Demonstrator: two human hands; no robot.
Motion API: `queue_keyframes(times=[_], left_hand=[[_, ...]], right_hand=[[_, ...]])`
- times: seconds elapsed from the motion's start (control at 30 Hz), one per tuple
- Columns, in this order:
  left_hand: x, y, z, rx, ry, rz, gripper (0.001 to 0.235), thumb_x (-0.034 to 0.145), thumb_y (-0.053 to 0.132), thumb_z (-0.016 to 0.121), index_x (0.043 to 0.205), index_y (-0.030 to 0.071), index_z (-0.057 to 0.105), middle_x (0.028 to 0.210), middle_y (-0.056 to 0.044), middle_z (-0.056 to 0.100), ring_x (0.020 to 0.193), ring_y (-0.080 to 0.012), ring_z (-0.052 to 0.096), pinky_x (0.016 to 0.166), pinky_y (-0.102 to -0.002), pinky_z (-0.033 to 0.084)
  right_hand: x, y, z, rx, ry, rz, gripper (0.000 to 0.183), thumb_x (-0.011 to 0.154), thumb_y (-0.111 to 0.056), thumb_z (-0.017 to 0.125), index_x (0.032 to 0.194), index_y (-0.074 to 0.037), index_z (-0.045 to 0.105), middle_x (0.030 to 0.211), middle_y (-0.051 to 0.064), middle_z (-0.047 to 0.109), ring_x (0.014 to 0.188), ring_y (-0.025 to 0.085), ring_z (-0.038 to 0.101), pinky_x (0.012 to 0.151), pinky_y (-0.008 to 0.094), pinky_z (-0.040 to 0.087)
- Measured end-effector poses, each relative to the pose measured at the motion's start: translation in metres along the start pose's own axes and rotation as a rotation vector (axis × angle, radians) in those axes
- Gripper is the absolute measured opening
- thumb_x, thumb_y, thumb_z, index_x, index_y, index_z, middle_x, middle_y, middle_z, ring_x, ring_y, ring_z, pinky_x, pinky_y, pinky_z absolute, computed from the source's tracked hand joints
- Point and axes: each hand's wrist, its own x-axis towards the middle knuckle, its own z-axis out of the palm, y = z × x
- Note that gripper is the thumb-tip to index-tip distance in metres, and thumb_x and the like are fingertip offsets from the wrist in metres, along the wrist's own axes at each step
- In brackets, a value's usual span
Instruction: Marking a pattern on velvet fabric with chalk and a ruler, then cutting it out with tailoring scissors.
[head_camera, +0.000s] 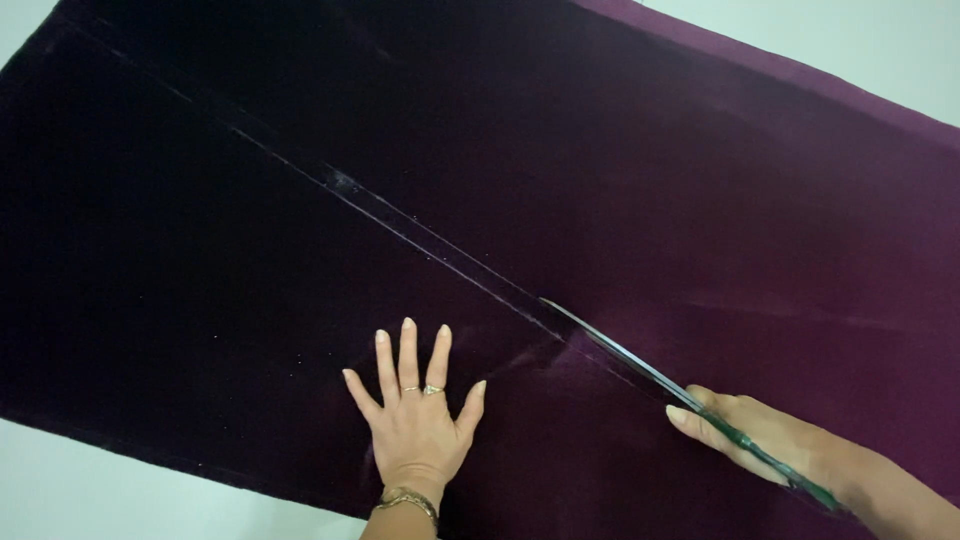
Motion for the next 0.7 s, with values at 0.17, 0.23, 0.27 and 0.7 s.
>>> queue_keyframes(times=[0.17,0.23,0.27,0.7], left_hand=[[-0.001,0.001,0.001,-0.026,0.004,-0.008,0.074,0.086,0.072,0.031,0.150,0.034,0.025,0.161,-0.004,0.016,0.148,-0.0313,0.010,0.113,-0.064,0.008],[0.000,0.000,0.000,-0.034,0.005,-0.011,0.075,0.086,0.071,0.032,0.150,0.034,0.025,0.161,-0.004,0.016,0.149,-0.0313,0.010,0.113,-0.065,0.007],[0.000,0.000,-0.002,-0.039,0.016,-0.006,0.075,0.086,0.071,0.033,0.150,0.033,0.026,0.161,-0.005,0.016,0.148,-0.0314,0.011,0.113,-0.065,0.010],[0.000,0.000,0.000,-0.059,0.025,-0.007,0.077,0.084,0.072,0.035,0.150,0.033,0.026,0.161,-0.005,0.015,0.150,-0.0317,0.007,0.113,-0.066,0.008]], right_hand=[[-0.001,-0.013,-0.002,-0.121,0.028,0.113,0.041,0.092,-0.057,0.043,0.081,-0.019,0.055,0.067,-0.006,0.046,0.061,0.006,0.046,0.061,0.019,0.051],[0.000,-0.014,-0.001,-0.161,0.032,0.156,0.043,0.090,-0.060,0.041,0.083,-0.020,0.057,0.066,-0.006,0.048,0.060,0.005,0.047,0.060,0.017,0.052],[0.002,-0.011,-0.001,-0.151,0.066,0.157,0.043,0.091,-0.058,0.046,0.079,-0.019,0.056,0.064,-0.006,0.046,0.056,0.006,0.045,0.056,0.019,0.050],[0.016,0.061,-0.008,0.103,-0.096,-0.202,0.032,0.095,-0.043,0.052,0.078,-0.016,0.055,0.065,-0.004,0.043,0.055,0.007,0.041,0.049,0.018,0.049]])
